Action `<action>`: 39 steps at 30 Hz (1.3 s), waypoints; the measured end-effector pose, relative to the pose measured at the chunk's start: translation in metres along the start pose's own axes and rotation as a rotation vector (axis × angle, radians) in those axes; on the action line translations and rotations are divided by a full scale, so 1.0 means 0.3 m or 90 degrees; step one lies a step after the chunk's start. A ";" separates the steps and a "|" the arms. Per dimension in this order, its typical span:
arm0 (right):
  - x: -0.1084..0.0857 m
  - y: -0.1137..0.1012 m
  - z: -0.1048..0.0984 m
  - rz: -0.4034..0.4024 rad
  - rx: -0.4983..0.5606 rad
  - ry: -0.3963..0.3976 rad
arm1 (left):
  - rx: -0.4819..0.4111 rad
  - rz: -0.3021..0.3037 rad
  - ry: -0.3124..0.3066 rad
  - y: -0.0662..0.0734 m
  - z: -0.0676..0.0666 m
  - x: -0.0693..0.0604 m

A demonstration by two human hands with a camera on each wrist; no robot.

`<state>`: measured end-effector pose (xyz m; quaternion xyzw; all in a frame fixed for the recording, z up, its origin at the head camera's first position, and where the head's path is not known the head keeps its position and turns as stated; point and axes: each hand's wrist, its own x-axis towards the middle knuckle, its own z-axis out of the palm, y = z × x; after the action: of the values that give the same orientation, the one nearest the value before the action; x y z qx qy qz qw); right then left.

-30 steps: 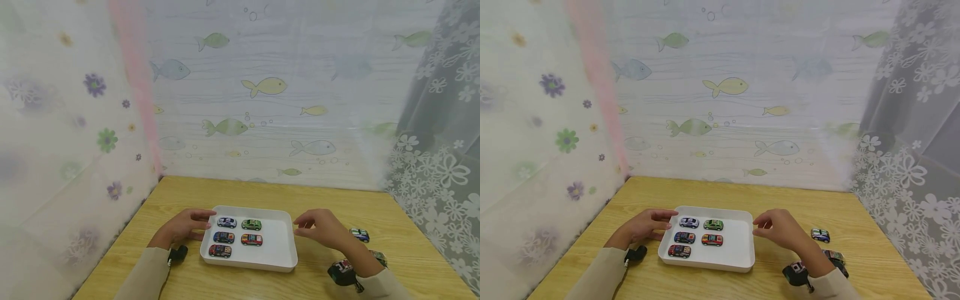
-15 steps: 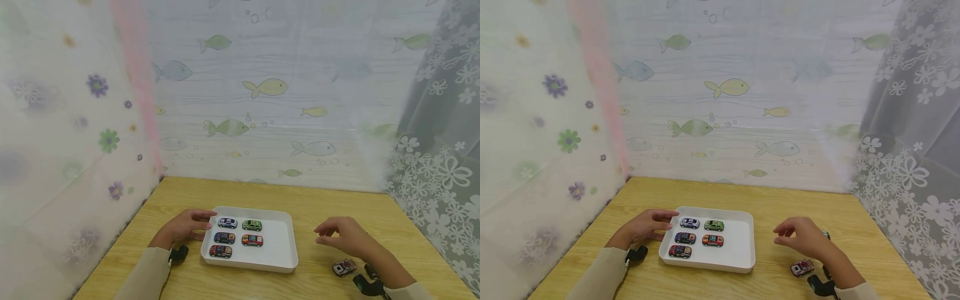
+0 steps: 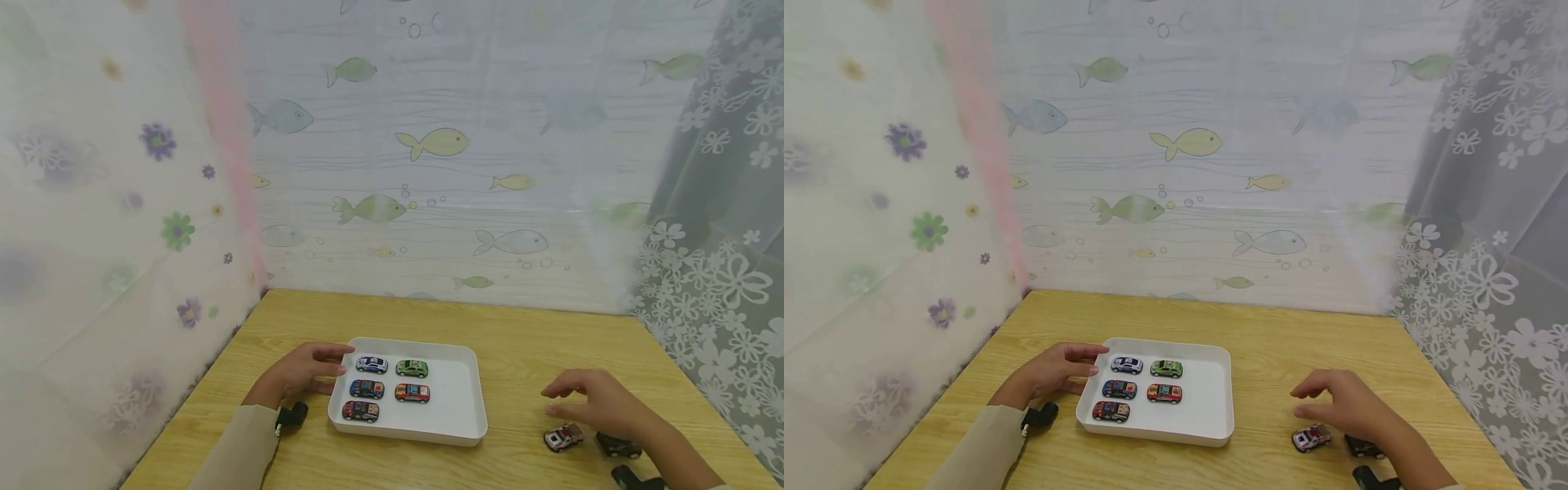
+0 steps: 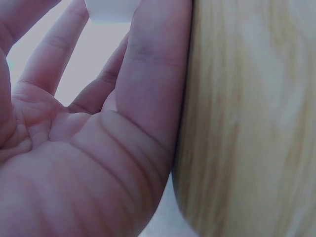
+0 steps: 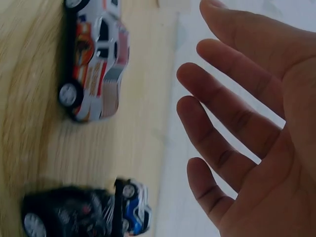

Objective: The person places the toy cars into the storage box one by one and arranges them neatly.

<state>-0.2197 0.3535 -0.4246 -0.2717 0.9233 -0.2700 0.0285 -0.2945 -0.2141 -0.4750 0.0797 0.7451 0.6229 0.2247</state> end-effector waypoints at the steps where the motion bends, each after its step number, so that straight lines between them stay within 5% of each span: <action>1: -0.008 0.007 -0.003 0.003 0.006 -0.006 | 0.001 0.000 0.000 0.000 0.000 -0.001; 10: -0.070 0.065 -0.025 -0.007 -0.003 -0.046 | -0.005 -0.002 -0.002 0.003 0.001 -0.008; 24: -0.071 0.105 0.003 -0.075 0.055 -0.088 | -0.014 -0.004 -0.005 0.001 -0.004 -0.013; 39: -0.053 0.082 0.006 0.028 0.033 -0.105 | -0.018 -0.010 0.000 -0.004 -0.002 0.001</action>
<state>-0.2177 0.3784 -0.4403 -0.2716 0.9164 -0.2696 0.1172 -0.2949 -0.2145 -0.4761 0.0706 0.7366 0.6317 0.2310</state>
